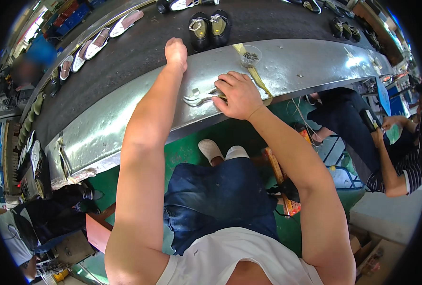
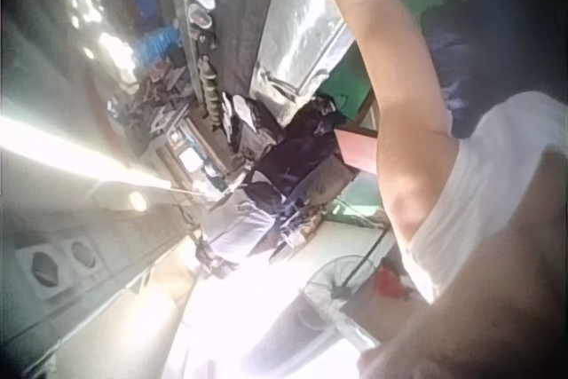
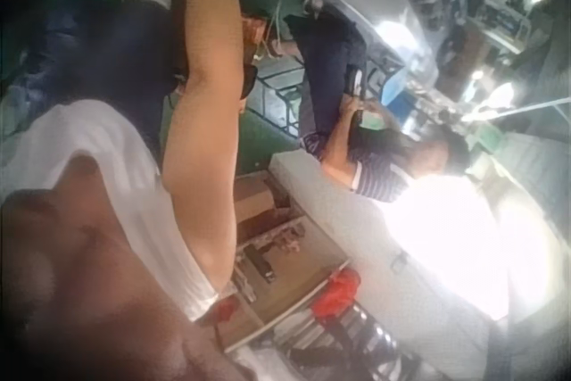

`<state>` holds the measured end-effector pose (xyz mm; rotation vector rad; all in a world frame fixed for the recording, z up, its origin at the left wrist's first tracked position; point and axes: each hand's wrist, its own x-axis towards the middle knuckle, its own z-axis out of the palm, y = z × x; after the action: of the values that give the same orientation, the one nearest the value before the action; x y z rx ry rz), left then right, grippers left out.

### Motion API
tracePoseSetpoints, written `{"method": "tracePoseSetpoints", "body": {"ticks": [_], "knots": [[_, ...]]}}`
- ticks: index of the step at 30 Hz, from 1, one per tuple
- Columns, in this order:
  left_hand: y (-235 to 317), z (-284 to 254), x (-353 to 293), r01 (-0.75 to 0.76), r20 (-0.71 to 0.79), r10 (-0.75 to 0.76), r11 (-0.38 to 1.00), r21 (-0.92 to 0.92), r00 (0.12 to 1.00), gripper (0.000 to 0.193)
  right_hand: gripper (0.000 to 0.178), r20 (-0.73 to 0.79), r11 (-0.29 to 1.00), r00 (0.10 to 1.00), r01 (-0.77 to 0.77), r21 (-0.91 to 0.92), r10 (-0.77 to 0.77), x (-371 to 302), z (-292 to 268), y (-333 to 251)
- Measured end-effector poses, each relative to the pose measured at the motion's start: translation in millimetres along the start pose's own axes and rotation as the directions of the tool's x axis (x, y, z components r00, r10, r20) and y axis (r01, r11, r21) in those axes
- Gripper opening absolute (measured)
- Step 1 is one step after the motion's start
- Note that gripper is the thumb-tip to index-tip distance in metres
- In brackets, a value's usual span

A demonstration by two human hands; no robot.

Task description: Manual lasting process of pulling shoe uppers over lasts using lasting pliers.

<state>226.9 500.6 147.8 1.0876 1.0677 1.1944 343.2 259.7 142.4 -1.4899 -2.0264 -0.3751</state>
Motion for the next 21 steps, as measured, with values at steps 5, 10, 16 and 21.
{"method": "tracePoseSetpoints", "body": {"ticks": [5, 10, 16, 21], "knots": [[-3, -83, -125, -0.049, 0.236, 0.022, 0.993, 0.108, 0.971, 0.040, 0.039, 0.001, 0.999, 1.000, -0.021, -0.034, 0.021, -8, -6, -1], [-29, -235, -337, -0.407, 0.133, 0.384, 0.869, 0.282, 0.914, 0.021, 0.040, 0.018, 0.998, 0.999, -0.035, -0.046, 0.036, -17, -6, -5], [-208, -470, -458, 0.239, -0.153, -0.257, 0.348, 0.906, 0.954, 0.065, 0.040, -0.050, 0.968, 0.971, 0.229, -0.107, -0.235, -14, -17, -48], [-184, -455, -472, 0.777, 0.036, -0.788, 0.596, -0.200, 0.614, 0.075, 0.036, 0.348, 0.893, 0.933, -0.234, 0.385, 0.095, -176, -13, -90]]}}
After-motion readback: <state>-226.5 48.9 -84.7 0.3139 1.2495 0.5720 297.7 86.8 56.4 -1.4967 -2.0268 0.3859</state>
